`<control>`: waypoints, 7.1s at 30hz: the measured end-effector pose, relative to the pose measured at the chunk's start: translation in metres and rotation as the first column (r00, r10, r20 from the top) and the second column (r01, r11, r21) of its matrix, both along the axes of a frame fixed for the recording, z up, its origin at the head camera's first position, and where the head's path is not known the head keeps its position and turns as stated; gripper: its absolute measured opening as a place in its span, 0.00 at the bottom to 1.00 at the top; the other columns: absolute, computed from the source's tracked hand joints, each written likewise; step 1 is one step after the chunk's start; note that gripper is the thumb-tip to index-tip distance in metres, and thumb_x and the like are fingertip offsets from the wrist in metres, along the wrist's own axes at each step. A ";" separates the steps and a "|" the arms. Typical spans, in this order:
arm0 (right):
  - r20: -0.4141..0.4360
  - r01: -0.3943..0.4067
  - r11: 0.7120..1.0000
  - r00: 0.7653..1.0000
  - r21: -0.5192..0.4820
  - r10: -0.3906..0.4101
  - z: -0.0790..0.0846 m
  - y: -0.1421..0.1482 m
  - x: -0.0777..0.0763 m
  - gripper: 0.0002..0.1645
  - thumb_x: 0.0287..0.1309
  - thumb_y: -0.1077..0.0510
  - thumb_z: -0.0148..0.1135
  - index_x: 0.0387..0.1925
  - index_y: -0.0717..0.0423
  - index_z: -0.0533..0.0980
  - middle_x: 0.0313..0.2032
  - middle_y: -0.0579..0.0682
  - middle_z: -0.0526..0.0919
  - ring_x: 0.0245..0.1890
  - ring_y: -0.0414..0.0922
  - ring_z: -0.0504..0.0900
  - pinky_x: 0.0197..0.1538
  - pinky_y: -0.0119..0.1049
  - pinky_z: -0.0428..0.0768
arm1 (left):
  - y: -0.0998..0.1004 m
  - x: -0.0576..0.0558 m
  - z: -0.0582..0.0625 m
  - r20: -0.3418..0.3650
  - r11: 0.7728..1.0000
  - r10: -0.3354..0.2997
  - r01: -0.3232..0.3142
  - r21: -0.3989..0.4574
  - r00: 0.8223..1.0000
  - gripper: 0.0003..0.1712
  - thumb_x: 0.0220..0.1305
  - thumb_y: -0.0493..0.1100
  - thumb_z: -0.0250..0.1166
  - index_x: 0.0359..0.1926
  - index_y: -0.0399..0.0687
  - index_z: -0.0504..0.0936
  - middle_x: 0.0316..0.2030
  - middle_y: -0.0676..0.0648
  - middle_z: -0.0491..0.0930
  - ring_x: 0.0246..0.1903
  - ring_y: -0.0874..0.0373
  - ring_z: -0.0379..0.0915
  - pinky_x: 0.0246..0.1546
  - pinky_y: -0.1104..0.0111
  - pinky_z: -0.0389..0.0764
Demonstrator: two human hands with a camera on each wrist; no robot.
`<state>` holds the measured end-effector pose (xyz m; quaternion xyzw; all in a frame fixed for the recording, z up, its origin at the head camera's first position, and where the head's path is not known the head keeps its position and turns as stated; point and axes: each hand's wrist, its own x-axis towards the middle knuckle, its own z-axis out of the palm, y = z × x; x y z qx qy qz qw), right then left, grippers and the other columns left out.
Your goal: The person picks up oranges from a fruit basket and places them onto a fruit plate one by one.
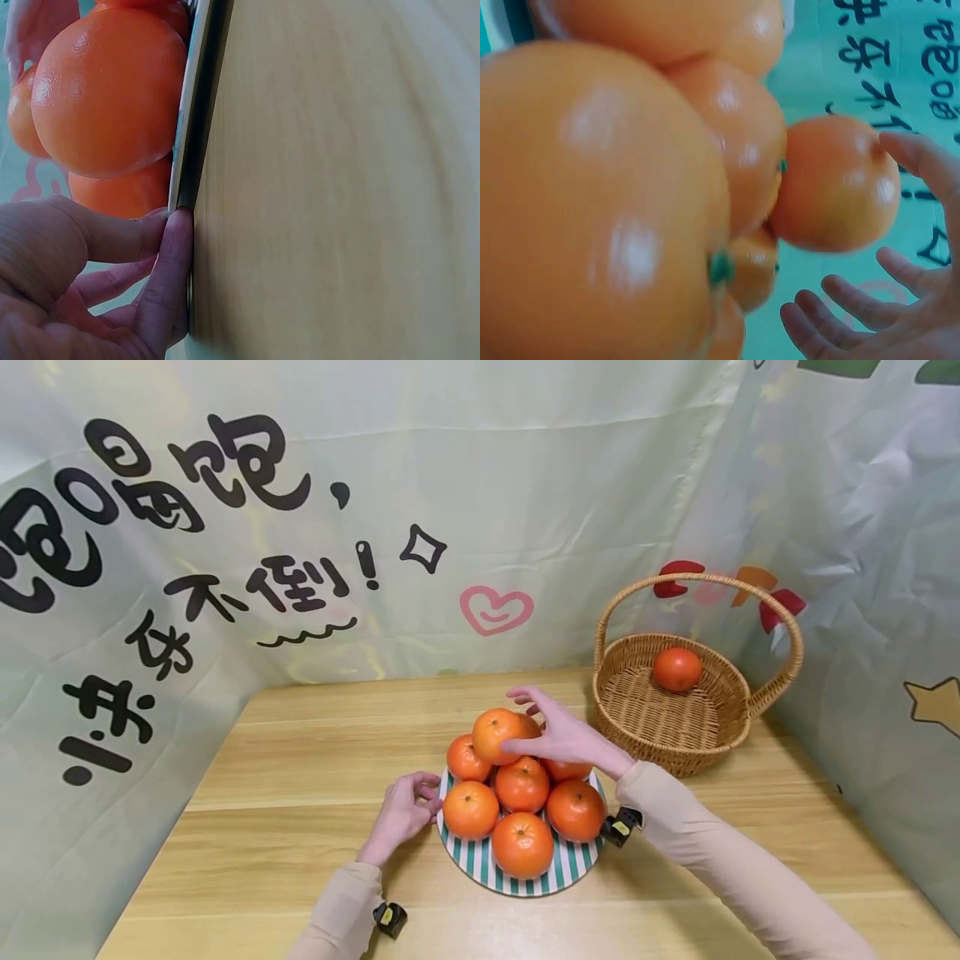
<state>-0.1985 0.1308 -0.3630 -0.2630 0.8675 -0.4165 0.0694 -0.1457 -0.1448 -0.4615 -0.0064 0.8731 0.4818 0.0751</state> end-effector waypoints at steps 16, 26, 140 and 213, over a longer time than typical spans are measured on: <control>-0.056 0.187 0.980 0.980 -0.071 -0.191 -0.004 0.040 -0.024 0.39 0.60 0.52 0.69 0.68 0.57 0.64 0.67 0.65 0.70 0.62 0.63 0.73 0.59 0.58 0.80 | 0.000 0.000 0.000 0.004 1.000 0.001 -0.001 0.001 1.000 0.22 0.58 0.26 0.66 0.55 0.31 0.79 0.37 0.38 0.81 0.24 0.60 0.77 0.27 0.69 0.88; -0.045 0.420 0.907 0.907 -0.002 -0.420 -0.008 0.096 -0.052 0.34 0.68 0.49 0.60 0.68 0.62 0.63 0.67 0.69 0.68 0.63 0.65 0.71 0.64 0.61 0.74 | 0.002 0.000 0.000 0.003 1.000 0.013 -0.013 0.009 1.000 0.21 0.57 0.25 0.67 0.54 0.31 0.80 0.35 0.39 0.81 0.23 0.60 0.77 0.27 0.69 0.88; -0.134 0.539 0.830 0.820 -0.144 -0.556 0.001 0.132 -0.026 0.50 0.54 0.51 0.74 0.72 0.55 0.57 0.66 0.67 0.63 0.59 0.63 0.70 0.53 0.61 0.77 | -0.001 0.001 0.001 0.001 1.000 -0.006 0.006 0.001 1.000 0.22 0.59 0.26 0.67 0.55 0.32 0.79 0.38 0.39 0.81 0.24 0.59 0.77 0.29 0.68 0.88; -0.295 -0.035 0.980 0.951 0.195 0.093 0.031 0.062 0.047 0.41 0.46 0.47 0.77 0.60 0.46 0.68 0.55 0.44 0.77 0.48 0.41 0.80 0.48 0.41 0.84 | 0.000 0.001 0.000 -0.006 1.000 0.015 -0.015 -0.008 1.000 0.22 0.58 0.26 0.67 0.55 0.32 0.80 0.36 0.40 0.82 0.24 0.60 0.78 0.27 0.70 0.87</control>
